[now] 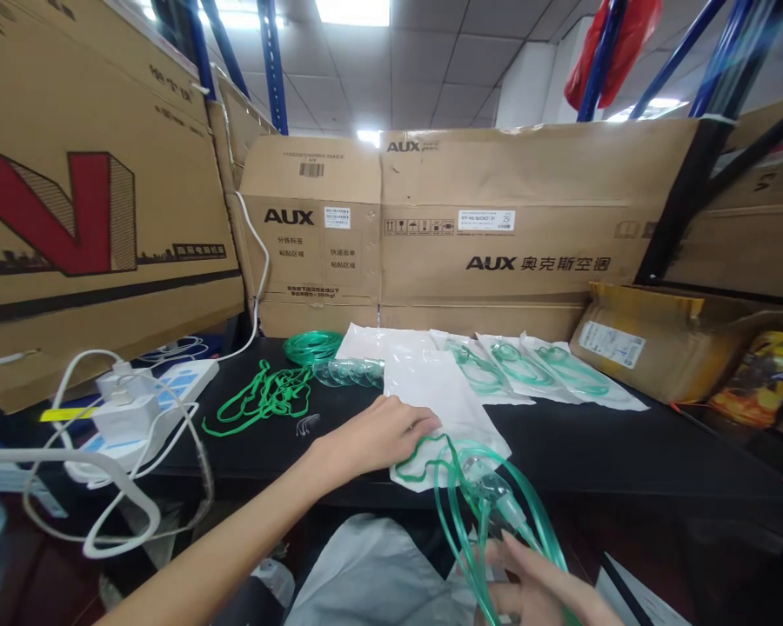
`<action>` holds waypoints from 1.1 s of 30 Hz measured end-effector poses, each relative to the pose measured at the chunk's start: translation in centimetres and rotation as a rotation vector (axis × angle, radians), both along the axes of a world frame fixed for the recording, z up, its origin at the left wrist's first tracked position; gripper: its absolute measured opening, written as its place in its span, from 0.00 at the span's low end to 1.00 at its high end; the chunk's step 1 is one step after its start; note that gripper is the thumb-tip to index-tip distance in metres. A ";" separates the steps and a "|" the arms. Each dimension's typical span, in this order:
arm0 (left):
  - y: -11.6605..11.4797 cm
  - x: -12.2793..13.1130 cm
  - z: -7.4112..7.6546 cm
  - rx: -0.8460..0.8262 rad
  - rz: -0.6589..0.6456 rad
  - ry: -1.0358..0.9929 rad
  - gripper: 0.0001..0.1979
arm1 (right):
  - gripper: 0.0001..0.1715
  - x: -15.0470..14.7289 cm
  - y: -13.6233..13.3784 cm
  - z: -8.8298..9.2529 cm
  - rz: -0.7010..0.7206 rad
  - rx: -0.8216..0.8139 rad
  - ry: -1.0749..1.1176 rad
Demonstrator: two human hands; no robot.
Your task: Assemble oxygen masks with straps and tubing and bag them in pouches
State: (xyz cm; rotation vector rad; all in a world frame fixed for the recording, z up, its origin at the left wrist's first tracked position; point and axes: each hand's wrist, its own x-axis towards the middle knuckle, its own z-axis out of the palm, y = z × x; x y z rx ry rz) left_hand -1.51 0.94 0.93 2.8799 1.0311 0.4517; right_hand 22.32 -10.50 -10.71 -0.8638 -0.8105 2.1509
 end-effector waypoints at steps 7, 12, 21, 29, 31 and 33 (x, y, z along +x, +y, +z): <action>-1.3 1.3 -0.5 0.118 0.060 0.112 0.21 | 0.31 -0.3 -0.4 1.6 -0.078 -0.132 0.100; -3.7 3.2 -1.8 0.300 0.181 0.131 0.20 | 0.29 -1.7 -0.3 3.1 -0.086 -0.091 0.040; -5.0 2.5 -1.8 0.219 -0.043 -0.022 0.18 | 0.29 -3.2 1.6 6.9 0.008 -0.040 -0.001; -4.3 2.0 -2.8 0.163 0.001 -0.160 0.20 | 0.35 -1.8 -0.8 6.5 -0.392 0.228 -0.243; -4.6 2.5 -2.9 0.158 -0.002 -0.177 0.19 | 0.38 -1.9 -1.1 5.9 -0.509 0.297 -0.296; -5.3 3.2 -2.8 0.144 -0.012 -0.187 0.19 | 0.39 -2.3 -0.8 5.5 -0.536 0.374 -0.306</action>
